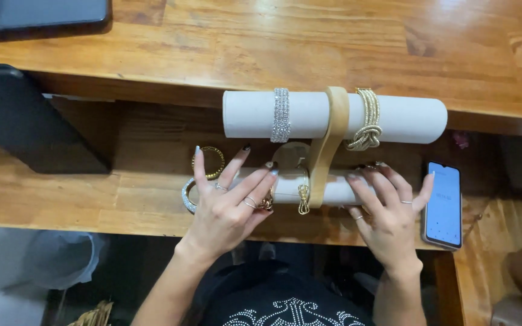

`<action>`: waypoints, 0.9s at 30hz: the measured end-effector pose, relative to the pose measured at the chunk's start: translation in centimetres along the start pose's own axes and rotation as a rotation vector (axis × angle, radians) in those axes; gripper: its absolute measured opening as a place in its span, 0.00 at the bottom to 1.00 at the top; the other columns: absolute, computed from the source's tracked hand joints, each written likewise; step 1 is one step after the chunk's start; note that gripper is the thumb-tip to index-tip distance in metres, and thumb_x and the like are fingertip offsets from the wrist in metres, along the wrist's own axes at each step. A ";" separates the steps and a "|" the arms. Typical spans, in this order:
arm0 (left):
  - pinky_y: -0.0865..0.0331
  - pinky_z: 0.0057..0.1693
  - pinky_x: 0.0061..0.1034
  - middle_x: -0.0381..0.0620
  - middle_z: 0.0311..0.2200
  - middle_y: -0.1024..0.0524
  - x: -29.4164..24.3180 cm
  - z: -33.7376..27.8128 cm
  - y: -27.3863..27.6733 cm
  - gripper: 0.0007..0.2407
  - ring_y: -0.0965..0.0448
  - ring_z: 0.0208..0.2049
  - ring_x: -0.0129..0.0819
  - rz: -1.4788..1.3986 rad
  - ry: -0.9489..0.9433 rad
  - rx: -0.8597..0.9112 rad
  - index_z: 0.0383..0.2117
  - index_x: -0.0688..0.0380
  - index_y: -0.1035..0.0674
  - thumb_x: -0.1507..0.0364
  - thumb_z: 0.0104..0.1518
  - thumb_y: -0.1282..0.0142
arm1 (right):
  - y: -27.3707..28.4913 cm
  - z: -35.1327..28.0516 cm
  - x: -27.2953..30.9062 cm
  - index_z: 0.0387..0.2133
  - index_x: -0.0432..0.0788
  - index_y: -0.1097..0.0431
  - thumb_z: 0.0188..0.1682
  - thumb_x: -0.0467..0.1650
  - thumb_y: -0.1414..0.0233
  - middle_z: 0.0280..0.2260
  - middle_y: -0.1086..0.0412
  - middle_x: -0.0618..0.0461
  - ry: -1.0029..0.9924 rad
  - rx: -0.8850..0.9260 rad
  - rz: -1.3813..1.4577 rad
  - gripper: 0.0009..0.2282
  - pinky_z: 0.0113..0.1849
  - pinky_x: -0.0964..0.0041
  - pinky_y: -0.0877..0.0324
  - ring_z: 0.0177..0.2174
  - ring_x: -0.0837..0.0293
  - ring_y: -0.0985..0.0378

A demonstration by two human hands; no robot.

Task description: Organizing various gold and silver bracelets on a two-tier display stand.

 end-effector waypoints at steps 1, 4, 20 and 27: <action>0.54 0.60 0.81 0.36 0.52 0.22 0.4 -0.2 0.2 0.28 0.27 0.62 0.56 -0.004 -0.001 -0.002 0.52 0.51 0.22 0.64 0.43 0.22 | 0.3 0.3 0.1 0.55 0.53 0.29 0.49 0.35 0.41 0.56 0.30 0.51 0.018 -0.003 -0.030 0.19 0.62 0.19 0.63 0.60 0.41 0.34; 0.59 0.62 0.82 0.35 0.52 0.21 1.7 -1.2 0.8 0.29 0.28 0.63 0.56 -0.003 0.020 0.001 0.53 0.50 0.23 0.64 0.42 0.21 | 0.3 0.4 -0.1 0.53 0.54 0.28 0.49 0.34 0.42 0.53 0.29 0.53 0.046 -0.004 -0.048 0.17 0.63 0.19 0.60 0.55 0.44 0.31; 0.63 0.72 0.71 0.50 0.53 0.20 14.5 -11.7 -0.4 0.29 0.31 0.67 0.49 -0.182 0.499 -0.114 0.53 0.56 0.20 0.62 0.42 0.23 | -0.4 -0.8 -0.8 0.52 0.53 0.26 0.47 0.33 0.39 0.53 0.28 0.50 -0.005 -0.011 -0.037 0.18 0.65 0.20 0.60 0.55 0.40 0.31; 0.74 0.70 0.66 0.47 0.60 0.25 15.8 -13.7 -4.6 0.32 0.43 0.71 0.57 -0.170 0.740 0.167 0.62 0.51 0.27 0.50 0.51 0.39 | 1.2 0.8 0.1 0.53 0.50 0.28 0.51 0.38 0.41 0.52 0.29 0.46 0.038 0.000 -0.001 0.18 0.65 0.23 0.62 0.57 0.41 0.30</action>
Point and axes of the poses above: each hand's wrist, its own z-axis towards the middle knuckle, its own y-axis out of the back of the hand, x = y × z, the point moved 9 cm from there along z, towards the middle knuckle
